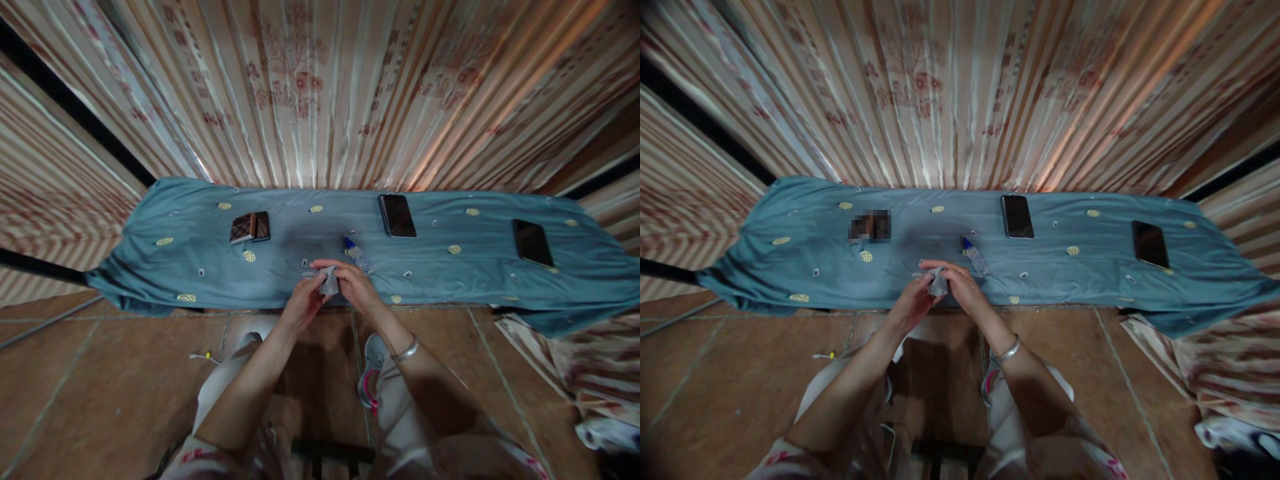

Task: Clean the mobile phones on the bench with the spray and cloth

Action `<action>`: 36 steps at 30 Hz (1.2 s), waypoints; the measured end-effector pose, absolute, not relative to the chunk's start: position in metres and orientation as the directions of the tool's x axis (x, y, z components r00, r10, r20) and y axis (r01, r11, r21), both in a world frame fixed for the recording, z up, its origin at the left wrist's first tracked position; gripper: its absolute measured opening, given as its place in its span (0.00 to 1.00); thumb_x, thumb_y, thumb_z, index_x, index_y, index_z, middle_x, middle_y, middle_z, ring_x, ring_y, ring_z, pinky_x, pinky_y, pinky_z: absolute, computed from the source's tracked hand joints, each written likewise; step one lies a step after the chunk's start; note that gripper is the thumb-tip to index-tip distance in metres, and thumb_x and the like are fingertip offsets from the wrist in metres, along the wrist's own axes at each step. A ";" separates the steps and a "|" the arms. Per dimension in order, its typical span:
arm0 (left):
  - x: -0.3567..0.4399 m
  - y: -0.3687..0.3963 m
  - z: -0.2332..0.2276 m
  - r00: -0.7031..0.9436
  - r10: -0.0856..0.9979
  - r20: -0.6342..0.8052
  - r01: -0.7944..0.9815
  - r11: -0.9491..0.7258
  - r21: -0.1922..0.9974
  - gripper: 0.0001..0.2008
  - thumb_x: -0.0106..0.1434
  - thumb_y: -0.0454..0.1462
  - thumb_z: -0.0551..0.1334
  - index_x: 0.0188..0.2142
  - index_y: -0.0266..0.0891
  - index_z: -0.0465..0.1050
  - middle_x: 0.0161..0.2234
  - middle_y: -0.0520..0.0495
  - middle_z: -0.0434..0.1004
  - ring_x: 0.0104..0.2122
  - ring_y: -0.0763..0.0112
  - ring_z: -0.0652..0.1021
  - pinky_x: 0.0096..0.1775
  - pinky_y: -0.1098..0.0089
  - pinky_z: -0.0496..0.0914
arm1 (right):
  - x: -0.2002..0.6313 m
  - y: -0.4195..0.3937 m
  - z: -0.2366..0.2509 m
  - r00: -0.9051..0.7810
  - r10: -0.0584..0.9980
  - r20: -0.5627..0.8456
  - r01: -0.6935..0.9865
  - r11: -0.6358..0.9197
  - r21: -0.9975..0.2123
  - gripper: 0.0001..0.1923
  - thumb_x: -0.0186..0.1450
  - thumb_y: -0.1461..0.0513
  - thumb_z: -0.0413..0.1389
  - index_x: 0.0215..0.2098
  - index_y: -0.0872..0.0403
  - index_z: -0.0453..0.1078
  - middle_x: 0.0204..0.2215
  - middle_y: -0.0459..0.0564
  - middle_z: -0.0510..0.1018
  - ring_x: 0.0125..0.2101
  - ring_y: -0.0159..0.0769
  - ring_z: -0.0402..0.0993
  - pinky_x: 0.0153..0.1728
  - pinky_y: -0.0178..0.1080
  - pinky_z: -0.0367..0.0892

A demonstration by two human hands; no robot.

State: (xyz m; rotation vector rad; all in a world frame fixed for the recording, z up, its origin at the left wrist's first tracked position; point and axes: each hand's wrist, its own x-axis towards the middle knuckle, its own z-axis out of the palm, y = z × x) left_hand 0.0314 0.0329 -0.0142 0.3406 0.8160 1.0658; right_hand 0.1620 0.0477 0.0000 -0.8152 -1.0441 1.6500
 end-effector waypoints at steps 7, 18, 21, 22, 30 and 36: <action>0.029 0.030 -0.011 0.180 0.911 -0.372 -0.594 0.402 0.697 0.14 0.48 0.41 0.75 0.32 0.35 0.79 0.28 0.48 0.80 0.30 0.71 0.77 0.35 0.72 0.68 | 0.162 0.053 -0.009 -0.324 0.917 -0.232 -0.519 -0.377 -0.767 0.18 0.59 0.56 0.53 0.43 0.51 0.79 0.44 0.50 0.83 0.51 0.43 0.75 0.54 0.46 0.67; 0.017 0.028 -0.009 0.188 0.879 -0.439 -0.628 0.451 0.634 0.13 0.51 0.42 0.73 0.31 0.35 0.77 0.27 0.50 0.79 0.26 0.75 0.76 0.29 0.74 0.68 | 0.173 0.053 -0.003 -0.322 0.923 -0.210 -0.271 -0.302 -0.914 0.18 0.54 0.57 0.68 0.43 0.49 0.79 0.40 0.47 0.83 0.40 0.37 0.79 0.45 0.40 0.72; 0.015 0.025 -0.006 0.222 0.878 -0.423 -0.615 0.463 0.638 0.12 0.48 0.35 0.73 0.32 0.35 0.78 0.28 0.50 0.80 0.28 0.72 0.77 0.33 0.72 0.70 | 0.169 0.052 -0.001 -0.308 0.936 -0.169 -0.273 -0.258 -0.927 0.17 0.51 0.59 0.69 0.40 0.50 0.79 0.38 0.46 0.84 0.38 0.35 0.79 0.43 0.39 0.72; 0.014 0.024 -0.006 0.227 0.882 -0.413 -0.613 0.459 0.643 0.11 0.47 0.33 0.72 0.32 0.35 0.78 0.29 0.49 0.81 0.29 0.72 0.78 0.35 0.71 0.71 | 0.167 0.052 -0.001 -0.299 0.940 -0.166 -0.283 -0.253 -0.925 0.17 0.51 0.59 0.70 0.39 0.50 0.79 0.37 0.46 0.84 0.37 0.35 0.78 0.42 0.38 0.72; 0.003 0.020 -0.009 0.219 0.897 -0.385 -0.607 0.434 0.666 0.12 0.43 0.26 0.65 0.30 0.36 0.77 0.27 0.51 0.80 0.31 0.70 0.79 0.41 0.68 0.73 | 0.182 0.073 -0.021 -0.065 0.990 -0.124 -0.142 -0.132 -0.981 0.17 0.56 0.52 0.65 0.42 0.50 0.77 0.38 0.48 0.83 0.36 0.36 0.78 0.41 0.40 0.72; -0.009 0.021 -0.008 0.169 0.881 -0.443 -0.624 0.443 0.644 0.10 0.52 0.36 0.71 0.33 0.35 0.77 0.31 0.47 0.82 0.33 0.67 0.81 0.41 0.67 0.74 | 0.217 0.102 -0.037 0.213 0.950 0.227 0.466 0.105 -0.878 0.16 0.59 0.55 0.61 0.45 0.50 0.75 0.47 0.54 0.80 0.53 0.49 0.71 0.59 0.52 0.59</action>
